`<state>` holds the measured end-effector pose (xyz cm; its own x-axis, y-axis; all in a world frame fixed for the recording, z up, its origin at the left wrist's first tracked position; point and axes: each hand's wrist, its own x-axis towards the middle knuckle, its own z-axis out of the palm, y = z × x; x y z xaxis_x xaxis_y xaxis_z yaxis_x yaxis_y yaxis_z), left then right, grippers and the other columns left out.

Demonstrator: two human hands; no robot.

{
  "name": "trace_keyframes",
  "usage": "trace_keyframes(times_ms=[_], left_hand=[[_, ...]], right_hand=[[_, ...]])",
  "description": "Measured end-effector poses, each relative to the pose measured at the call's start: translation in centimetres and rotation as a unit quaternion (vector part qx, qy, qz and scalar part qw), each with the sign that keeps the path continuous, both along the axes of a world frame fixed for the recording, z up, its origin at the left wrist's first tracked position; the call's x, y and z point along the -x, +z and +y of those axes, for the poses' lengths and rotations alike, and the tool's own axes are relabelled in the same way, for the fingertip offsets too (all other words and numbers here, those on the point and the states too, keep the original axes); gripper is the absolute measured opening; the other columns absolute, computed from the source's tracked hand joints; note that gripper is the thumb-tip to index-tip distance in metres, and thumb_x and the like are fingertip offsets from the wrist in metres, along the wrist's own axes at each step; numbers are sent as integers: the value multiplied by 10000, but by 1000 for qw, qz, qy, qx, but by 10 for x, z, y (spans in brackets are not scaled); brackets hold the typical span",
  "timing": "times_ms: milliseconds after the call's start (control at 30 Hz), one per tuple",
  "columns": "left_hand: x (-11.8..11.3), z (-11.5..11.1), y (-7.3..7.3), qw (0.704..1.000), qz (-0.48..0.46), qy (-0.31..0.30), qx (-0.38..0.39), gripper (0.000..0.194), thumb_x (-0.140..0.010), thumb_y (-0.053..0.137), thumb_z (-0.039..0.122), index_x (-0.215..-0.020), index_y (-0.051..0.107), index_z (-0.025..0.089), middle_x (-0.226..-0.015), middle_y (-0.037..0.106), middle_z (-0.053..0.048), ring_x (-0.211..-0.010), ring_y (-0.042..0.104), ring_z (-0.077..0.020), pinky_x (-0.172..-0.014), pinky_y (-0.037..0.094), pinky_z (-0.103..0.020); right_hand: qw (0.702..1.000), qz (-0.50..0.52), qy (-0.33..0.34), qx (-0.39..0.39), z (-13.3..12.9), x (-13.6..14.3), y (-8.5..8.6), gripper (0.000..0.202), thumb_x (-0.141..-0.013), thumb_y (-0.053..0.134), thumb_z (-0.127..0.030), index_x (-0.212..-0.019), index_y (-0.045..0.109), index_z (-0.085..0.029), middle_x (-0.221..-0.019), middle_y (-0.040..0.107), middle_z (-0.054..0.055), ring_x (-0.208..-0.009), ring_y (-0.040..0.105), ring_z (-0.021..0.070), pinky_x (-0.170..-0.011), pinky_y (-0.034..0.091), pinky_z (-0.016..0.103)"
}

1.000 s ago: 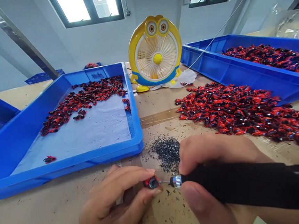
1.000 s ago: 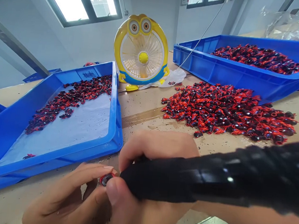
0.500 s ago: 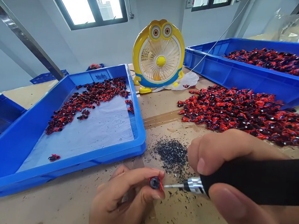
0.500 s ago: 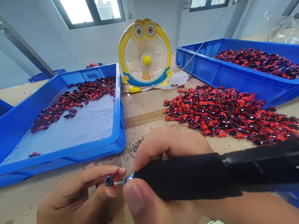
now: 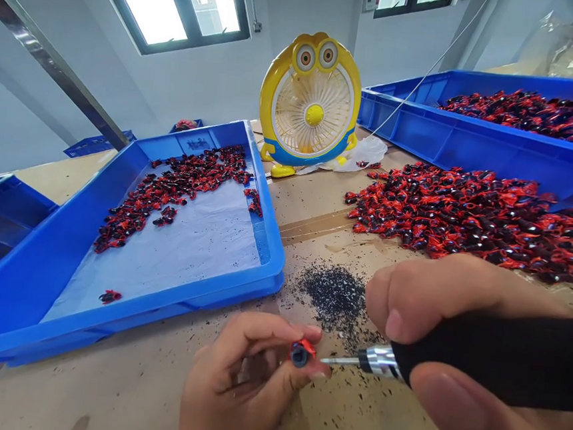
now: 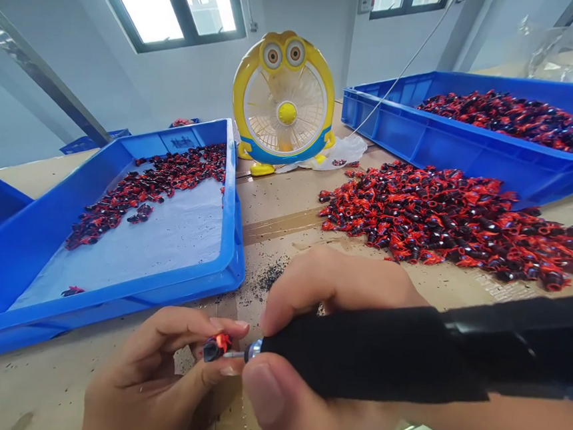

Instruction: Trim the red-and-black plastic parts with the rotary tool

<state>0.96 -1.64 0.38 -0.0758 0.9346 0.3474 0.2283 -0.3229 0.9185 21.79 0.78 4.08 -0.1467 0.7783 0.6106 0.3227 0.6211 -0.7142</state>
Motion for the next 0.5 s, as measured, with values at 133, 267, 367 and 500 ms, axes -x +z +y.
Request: trace_keyframes(times_ms=[133, 267, 367, 500], left_hand=[[8, 4, 0, 996, 82, 0, -36, 169, -841, 917, 254, -920, 769, 273, -884, 859, 30, -563, 711, -94, -497, 571, -162], [8, 5, 0, 998, 67, 2, -21, 185, -829, 915, 215, -931, 776, 282, -876, 853, 40, -594, 731, -96, -529, 567, -162], [8, 5, 0, 998, 67, 1, -15, 177, -825, 914, 219, -937, 791, 280, -859, 852, 31, -626, 747, -117, -548, 572, -179], [11, 7, 0, 993, 112, -12, -28, 151, -836, 896, 220, -914, 798, 305, -814, 836, 56, -606, 686, -108, -559, 533, -194]], right_hand=[[1000, -17, 1, -5, 3, 2, 3, 248, -1059, 579, -538, -967, 655, -320, -771, 733, 26, -701, 740, 210, -596, 558, 372], [1000, -20, 11, -7, 4, 1, 4, 213, -1036, 629, -503, -939, 649, -315, -735, 722, 12, -652, 728, 199, -561, 544, 356], [999, -27, 16, -9, 6, 1, 5, 147, -1016, 670, -446, -954, 664, -313, -747, 736, 14, -658, 736, 199, -575, 562, 354], [1000, -2, 10, -18, 10, 9, 5, 345, -1027, 605, -590, -849, 643, -297, -658, 702, -1, -570, 710, 176, -472, 494, 306]])
